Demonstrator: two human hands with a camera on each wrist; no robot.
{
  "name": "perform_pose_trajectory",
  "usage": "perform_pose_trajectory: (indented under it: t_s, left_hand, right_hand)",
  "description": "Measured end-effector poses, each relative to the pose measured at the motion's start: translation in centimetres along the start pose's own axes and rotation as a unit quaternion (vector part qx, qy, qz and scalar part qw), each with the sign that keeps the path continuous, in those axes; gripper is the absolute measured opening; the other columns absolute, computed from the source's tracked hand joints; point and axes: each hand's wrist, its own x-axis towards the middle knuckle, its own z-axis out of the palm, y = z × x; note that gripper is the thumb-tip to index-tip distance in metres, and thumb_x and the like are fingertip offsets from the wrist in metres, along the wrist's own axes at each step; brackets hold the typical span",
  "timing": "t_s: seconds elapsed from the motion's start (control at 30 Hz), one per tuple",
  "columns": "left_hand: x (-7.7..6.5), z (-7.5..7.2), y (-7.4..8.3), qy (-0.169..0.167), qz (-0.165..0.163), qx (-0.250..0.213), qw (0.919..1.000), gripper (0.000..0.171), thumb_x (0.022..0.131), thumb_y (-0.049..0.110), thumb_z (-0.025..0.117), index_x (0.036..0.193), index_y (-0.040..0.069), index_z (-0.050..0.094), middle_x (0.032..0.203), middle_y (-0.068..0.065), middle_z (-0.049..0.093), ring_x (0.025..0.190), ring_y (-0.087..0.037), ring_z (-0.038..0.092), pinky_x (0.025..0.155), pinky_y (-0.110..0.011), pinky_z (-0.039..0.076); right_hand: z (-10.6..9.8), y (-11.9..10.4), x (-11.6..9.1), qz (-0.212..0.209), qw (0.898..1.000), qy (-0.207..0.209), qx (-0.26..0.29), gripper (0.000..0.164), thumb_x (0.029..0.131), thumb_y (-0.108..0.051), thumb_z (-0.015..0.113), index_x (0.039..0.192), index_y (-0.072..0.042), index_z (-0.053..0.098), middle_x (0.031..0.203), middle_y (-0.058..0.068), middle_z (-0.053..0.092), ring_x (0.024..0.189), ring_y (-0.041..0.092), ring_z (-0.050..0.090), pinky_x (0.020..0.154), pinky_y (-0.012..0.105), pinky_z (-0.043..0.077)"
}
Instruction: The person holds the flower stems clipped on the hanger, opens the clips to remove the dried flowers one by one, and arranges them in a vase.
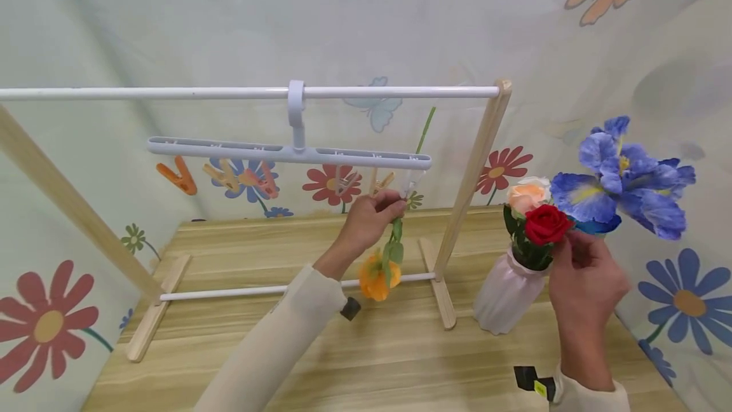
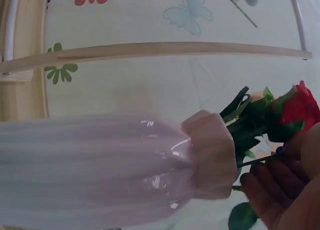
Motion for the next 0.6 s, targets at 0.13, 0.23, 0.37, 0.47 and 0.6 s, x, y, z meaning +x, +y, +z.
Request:
perform_pose_trajectory:
  t_s: [0.13,0.23,0.37,0.47,0.6]
  left_hand:
    - [-0.4,0.2,0.0,-0.02,-0.006,-0.024,0.9995,0.025,0.099,0.032,0.067,0.113,0.013,0.075,0.101,-0.005,0.077,0.082,-0.008,0.065,0.077,-0.021,0.057]
    - [-0.5,0.3,0.0,-0.024,-0.01,-0.034,0.9991,0.025,0.098,0.031,0.069,0.112,0.012,0.076,0.101,-0.006,0.077,0.081,-0.008,0.068,0.077,-0.022,0.059]
    - [-0.6,0.2,0.1,-0.026,-0.016,-0.051,0.9982,0.025,0.098,0.029,0.069,0.113,0.01,0.076,0.104,-0.009,0.078,0.084,-0.01,0.071,0.08,-0.025,0.061]
    - [-0.7,0.1,0.1,-0.032,-0.02,-0.075,0.9965,0.026,0.098,0.026,0.069,0.113,0.006,0.075,0.106,-0.012,0.077,0.085,-0.01,0.07,0.084,-0.03,0.062]
    - [-0.8,0.3,0.0,-0.042,-0.021,-0.096,0.9943,0.026,0.098,0.024,0.069,0.114,0.004,0.073,0.107,-0.013,0.076,0.084,-0.008,0.067,0.084,-0.03,0.062]
  right_hand:
    - [-1.0,0.8,0.3,-0.027,0.998,-0.009,-0.062,0.031,0.094,-0.019,0.059,0.088,0.007,0.073,0.06,-0.044,0.047,0.061,-0.032,0.03,0.056,0.011,0.027]
    - [-1.8,0.9,0.8,0.003,0.999,0.005,-0.053,0.027,0.096,-0.019,0.054,0.095,-0.004,0.077,0.069,-0.038,0.054,0.065,-0.031,0.035,0.059,0.01,0.03]
    - [-2.8,0.0,1.1,0.092,0.993,0.044,0.056,0.017,0.096,-0.018,0.06,0.102,-0.031,0.069,0.082,-0.033,0.053,0.076,-0.016,0.047,0.074,0.009,0.035]
    - [-3.2,-1.1,0.9,0.128,0.976,0.086,0.154,0.025,0.096,-0.009,0.06,0.093,-0.033,0.061,0.078,-0.02,0.054,0.073,-0.004,0.049,0.071,0.014,0.039]
    - [-3.7,-3.0,0.0,0.103,0.973,0.117,0.172,0.018,0.102,-0.012,0.054,0.107,-0.023,0.068,0.083,-0.018,0.053,0.074,-0.003,0.052,0.073,0.012,0.046]
